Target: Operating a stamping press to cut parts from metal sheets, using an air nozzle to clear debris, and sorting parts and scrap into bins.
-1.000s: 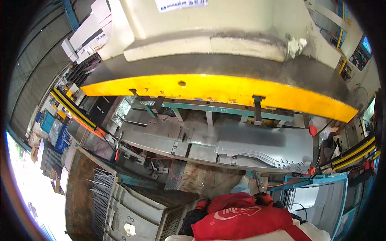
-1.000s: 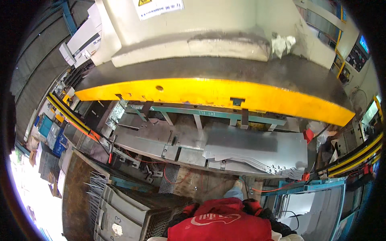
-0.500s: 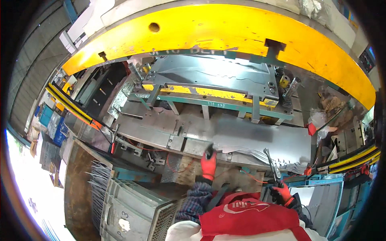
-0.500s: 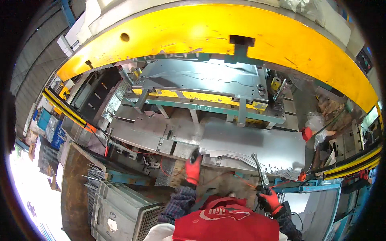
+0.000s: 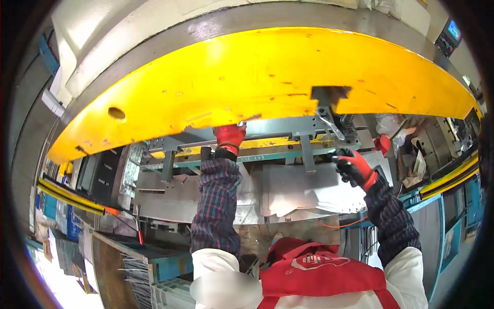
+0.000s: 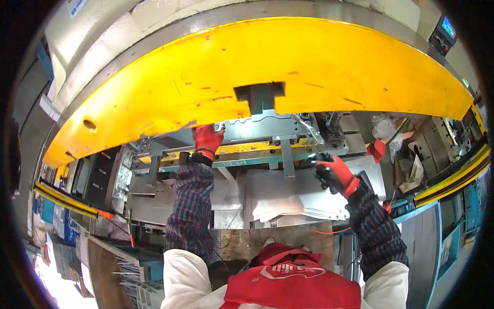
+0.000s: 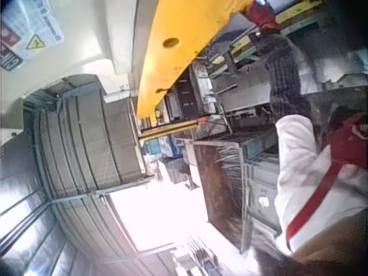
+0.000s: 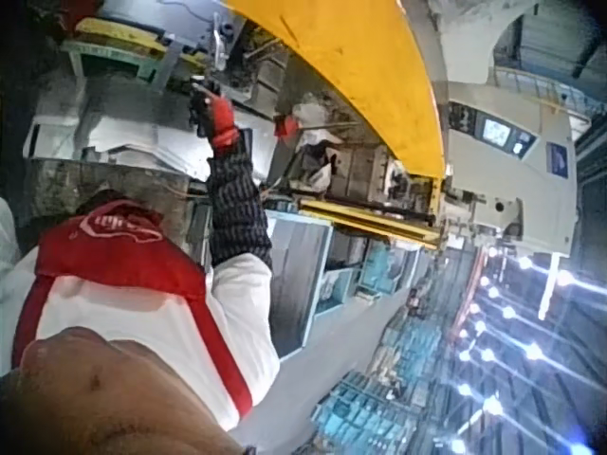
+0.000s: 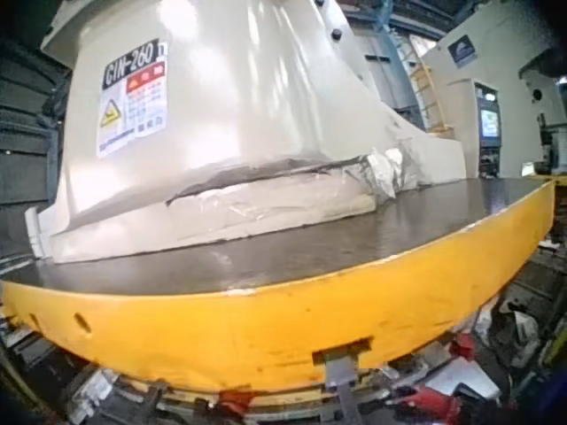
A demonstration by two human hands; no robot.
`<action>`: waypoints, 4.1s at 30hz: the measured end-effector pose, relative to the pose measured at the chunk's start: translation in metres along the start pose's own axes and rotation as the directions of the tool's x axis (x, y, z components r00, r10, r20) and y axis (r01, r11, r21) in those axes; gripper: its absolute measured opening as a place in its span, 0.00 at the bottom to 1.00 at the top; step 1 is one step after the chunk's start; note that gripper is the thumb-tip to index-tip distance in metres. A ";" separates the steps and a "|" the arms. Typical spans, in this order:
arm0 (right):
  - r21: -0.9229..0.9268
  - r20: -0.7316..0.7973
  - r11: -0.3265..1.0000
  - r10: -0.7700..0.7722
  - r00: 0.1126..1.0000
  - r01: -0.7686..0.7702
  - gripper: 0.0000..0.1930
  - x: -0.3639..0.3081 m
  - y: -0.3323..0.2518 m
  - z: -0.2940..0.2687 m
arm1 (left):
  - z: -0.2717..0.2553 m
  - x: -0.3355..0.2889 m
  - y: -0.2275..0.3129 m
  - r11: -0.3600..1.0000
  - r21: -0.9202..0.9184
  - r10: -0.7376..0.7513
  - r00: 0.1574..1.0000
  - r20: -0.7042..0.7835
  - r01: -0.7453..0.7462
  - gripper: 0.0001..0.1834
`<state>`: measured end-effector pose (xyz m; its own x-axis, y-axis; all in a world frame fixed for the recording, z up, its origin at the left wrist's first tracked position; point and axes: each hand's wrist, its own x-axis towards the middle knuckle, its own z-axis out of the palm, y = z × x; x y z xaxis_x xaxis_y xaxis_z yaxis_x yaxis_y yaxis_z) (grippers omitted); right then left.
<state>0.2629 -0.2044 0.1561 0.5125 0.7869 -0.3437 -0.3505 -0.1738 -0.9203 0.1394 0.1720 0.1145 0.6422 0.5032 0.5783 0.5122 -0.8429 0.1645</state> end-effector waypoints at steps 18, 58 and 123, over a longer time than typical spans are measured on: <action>-0.126 -0.103 0.991 -0.052 0.993 0.039 0.10 -0.028 -0.001 0.014 | -0.004 -0.047 -0.034 0.973 -0.061 0.218 0.975 -0.038 -0.220 0.22; 0.153 -0.650 0.842 -0.308 0.694 0.517 0.06 0.020 0.076 -0.011 | -0.146 -0.159 0.079 0.959 -0.278 0.069 0.997 0.034 -0.057 0.26; 0.226 -0.398 0.967 -0.017 0.917 0.116 0.11 -0.241 0.171 -0.092 | -0.074 -0.459 0.116 -0.881 -0.293 -0.201 0.267 0.943 0.371 0.27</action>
<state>0.1513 -0.4777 0.0639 0.7877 0.4894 -0.3742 -0.4571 0.0571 -0.8876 -0.1382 -0.1706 -0.0728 0.6063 0.4830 -0.6318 -0.3802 0.8738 0.3032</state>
